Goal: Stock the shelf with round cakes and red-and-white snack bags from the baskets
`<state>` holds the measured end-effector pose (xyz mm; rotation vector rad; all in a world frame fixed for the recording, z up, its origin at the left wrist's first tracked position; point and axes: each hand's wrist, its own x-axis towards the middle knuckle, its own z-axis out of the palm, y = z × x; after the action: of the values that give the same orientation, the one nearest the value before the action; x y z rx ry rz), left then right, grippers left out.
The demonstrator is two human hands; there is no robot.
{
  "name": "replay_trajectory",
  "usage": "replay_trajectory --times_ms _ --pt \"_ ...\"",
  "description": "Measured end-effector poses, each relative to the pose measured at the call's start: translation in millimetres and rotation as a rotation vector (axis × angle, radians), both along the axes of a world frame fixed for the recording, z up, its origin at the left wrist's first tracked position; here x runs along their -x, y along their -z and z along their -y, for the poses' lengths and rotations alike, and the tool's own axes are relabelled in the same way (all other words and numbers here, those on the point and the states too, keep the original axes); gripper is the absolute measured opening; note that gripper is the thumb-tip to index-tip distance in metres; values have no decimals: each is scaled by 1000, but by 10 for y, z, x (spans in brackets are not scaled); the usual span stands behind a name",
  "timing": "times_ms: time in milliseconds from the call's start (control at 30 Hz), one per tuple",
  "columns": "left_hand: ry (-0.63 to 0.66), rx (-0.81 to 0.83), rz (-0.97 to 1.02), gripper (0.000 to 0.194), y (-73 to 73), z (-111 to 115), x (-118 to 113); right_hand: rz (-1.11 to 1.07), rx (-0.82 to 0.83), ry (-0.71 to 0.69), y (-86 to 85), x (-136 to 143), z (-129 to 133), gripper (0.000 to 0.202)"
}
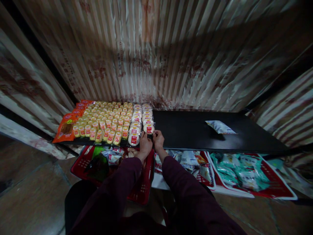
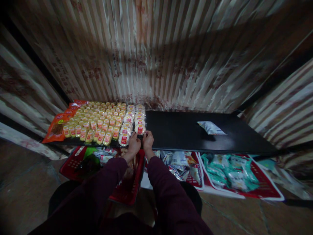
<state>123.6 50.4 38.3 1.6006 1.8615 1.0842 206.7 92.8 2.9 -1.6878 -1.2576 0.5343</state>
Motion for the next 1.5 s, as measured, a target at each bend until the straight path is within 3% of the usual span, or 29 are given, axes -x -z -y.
replay_trajectory --times_ms 167,433,700,867,1100,1500 --pt "-11 1 18 47 40 -39 -39 86 10 -37 -2 22 -38 18" --pt "17 -22 103 48 173 -59 -48 312 56 14 -113 37 17 20" --pt "83 -60 107 49 247 -46 -59 280 -57 -47 -83 19 35 23" --pt "116 -42 66 49 284 -82 -34 266 -34 -44 -73 17 15 22" --pt "164 -26 -10 48 262 -69 4 272 -8 -51 -72 12 5 23" --pt "160 -75 24 51 233 -5 -2 254 -122 -88 -17 6 90 18"
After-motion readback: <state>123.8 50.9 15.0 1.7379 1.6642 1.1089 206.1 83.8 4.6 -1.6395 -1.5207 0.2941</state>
